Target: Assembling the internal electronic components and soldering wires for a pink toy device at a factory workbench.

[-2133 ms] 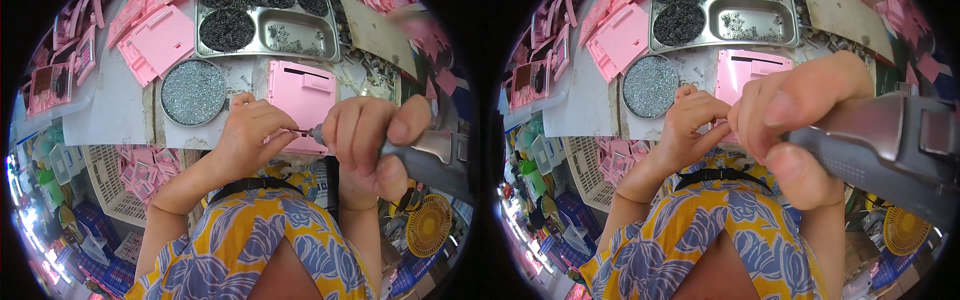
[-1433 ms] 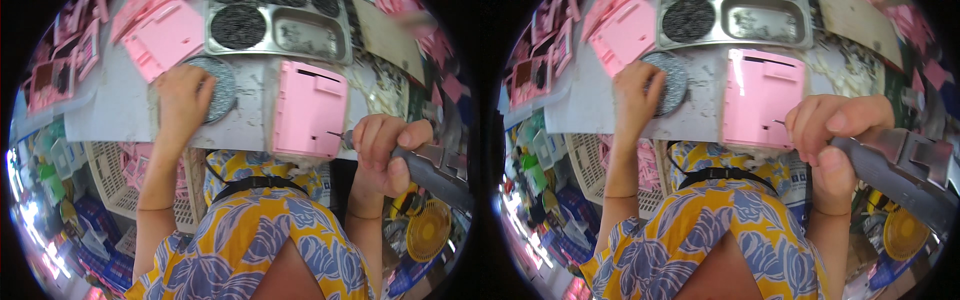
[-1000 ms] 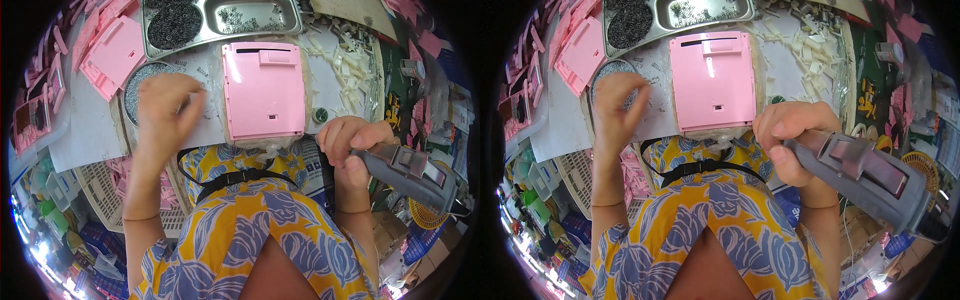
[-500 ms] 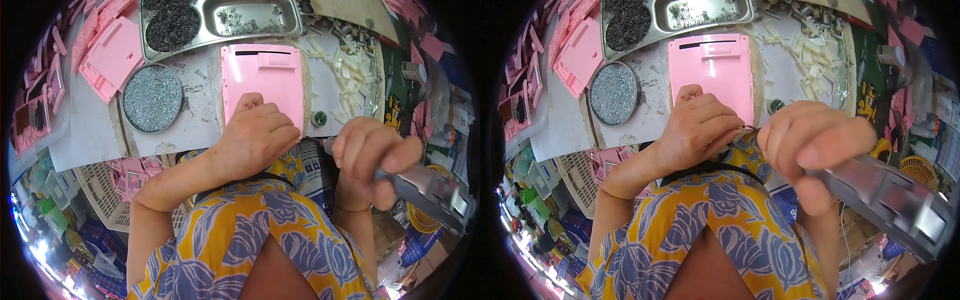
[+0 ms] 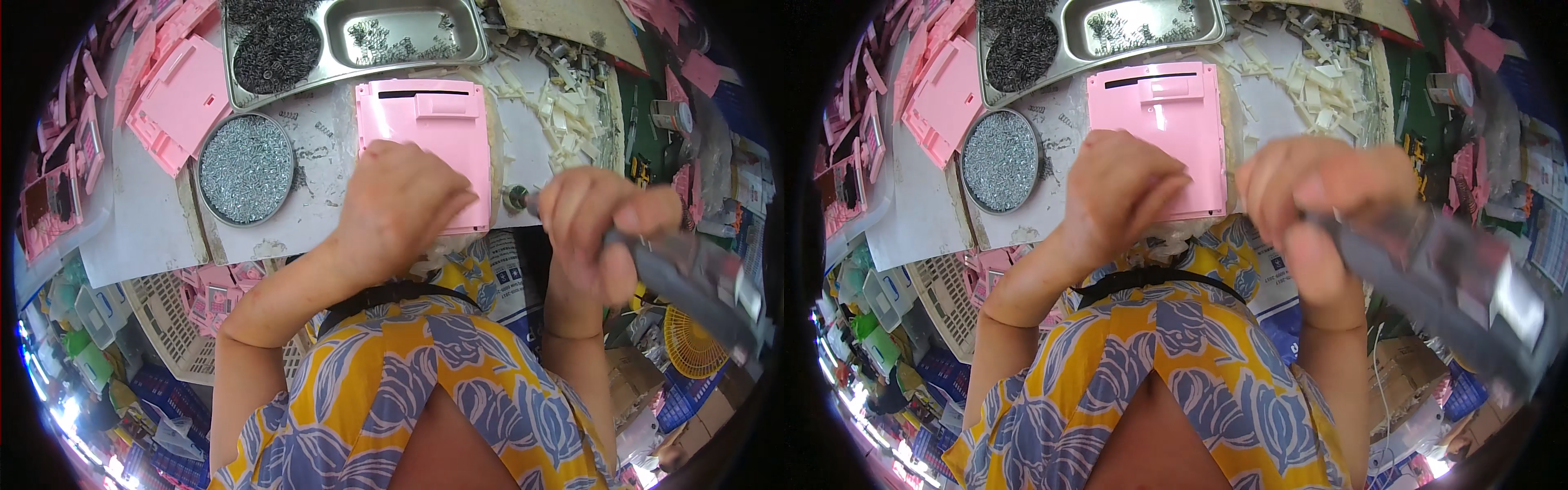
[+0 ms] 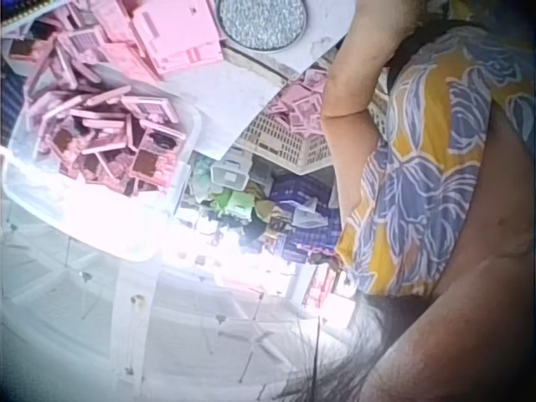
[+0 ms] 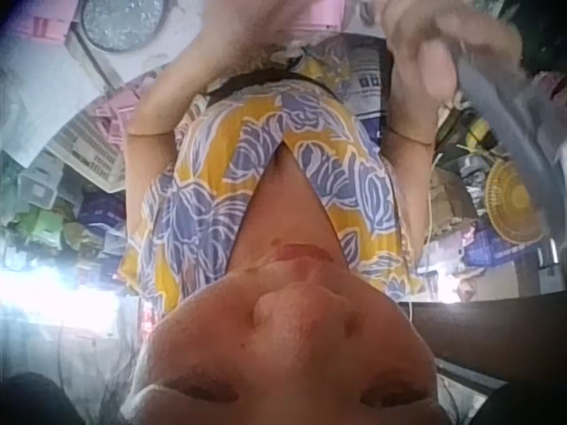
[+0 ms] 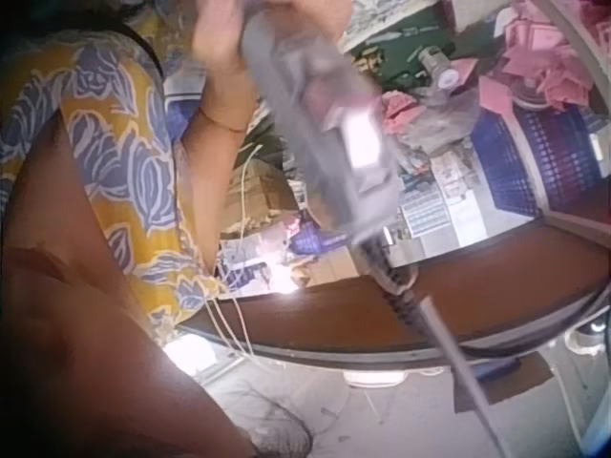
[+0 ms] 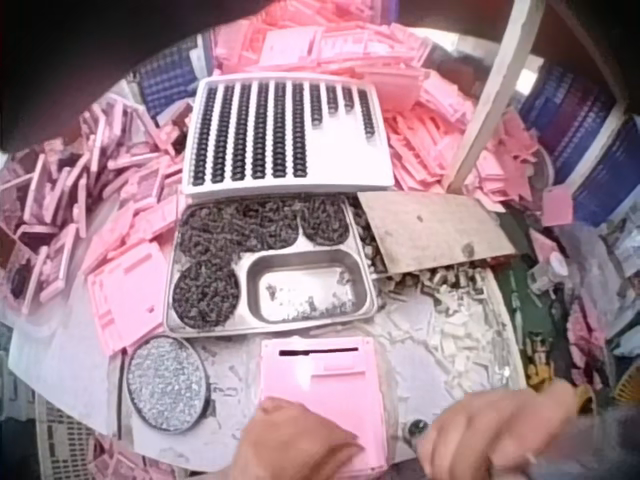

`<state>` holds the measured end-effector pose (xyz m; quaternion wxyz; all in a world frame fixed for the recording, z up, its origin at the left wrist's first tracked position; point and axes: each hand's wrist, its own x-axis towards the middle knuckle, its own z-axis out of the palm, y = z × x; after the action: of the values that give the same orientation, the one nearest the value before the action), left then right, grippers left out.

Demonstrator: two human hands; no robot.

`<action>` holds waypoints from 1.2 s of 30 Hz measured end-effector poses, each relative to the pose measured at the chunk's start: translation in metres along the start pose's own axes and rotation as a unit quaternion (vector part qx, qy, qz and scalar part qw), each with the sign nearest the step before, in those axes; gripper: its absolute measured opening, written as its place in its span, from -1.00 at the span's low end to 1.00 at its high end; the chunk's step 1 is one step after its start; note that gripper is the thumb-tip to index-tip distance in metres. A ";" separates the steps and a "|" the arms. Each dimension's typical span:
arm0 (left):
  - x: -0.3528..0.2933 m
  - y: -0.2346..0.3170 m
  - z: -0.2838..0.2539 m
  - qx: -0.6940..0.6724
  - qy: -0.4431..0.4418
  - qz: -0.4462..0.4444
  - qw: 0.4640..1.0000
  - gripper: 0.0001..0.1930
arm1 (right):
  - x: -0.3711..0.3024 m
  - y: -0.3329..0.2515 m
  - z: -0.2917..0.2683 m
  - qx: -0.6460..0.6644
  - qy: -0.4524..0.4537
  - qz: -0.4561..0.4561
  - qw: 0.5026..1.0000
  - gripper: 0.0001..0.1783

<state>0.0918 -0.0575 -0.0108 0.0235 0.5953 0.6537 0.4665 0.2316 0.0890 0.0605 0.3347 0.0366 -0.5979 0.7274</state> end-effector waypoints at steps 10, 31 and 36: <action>0.001 -0.012 -0.004 -0.057 -0.041 -0.051 0.996 -0.69 | 0.012 0.056 -0.019 -0.038 -0.045 -0.024 0.998 -0.74; 0.002 -0.003 -0.004 -0.026 -0.027 -0.017 0.999 -0.84 | 0.030 0.012 0.008 0.005 -0.086 0.012 0.996 -0.68; 0.005 -0.019 -0.044 0.088 0.053 -0.075 0.992 -0.82 | 0.051 0.022 -0.011 -0.020 -0.048 -0.034 0.998 -0.70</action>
<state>0.0501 -0.0765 0.0049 -0.0286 0.5183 0.7355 0.4354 0.1845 0.1200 0.0616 0.3305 0.0853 -0.6265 0.7007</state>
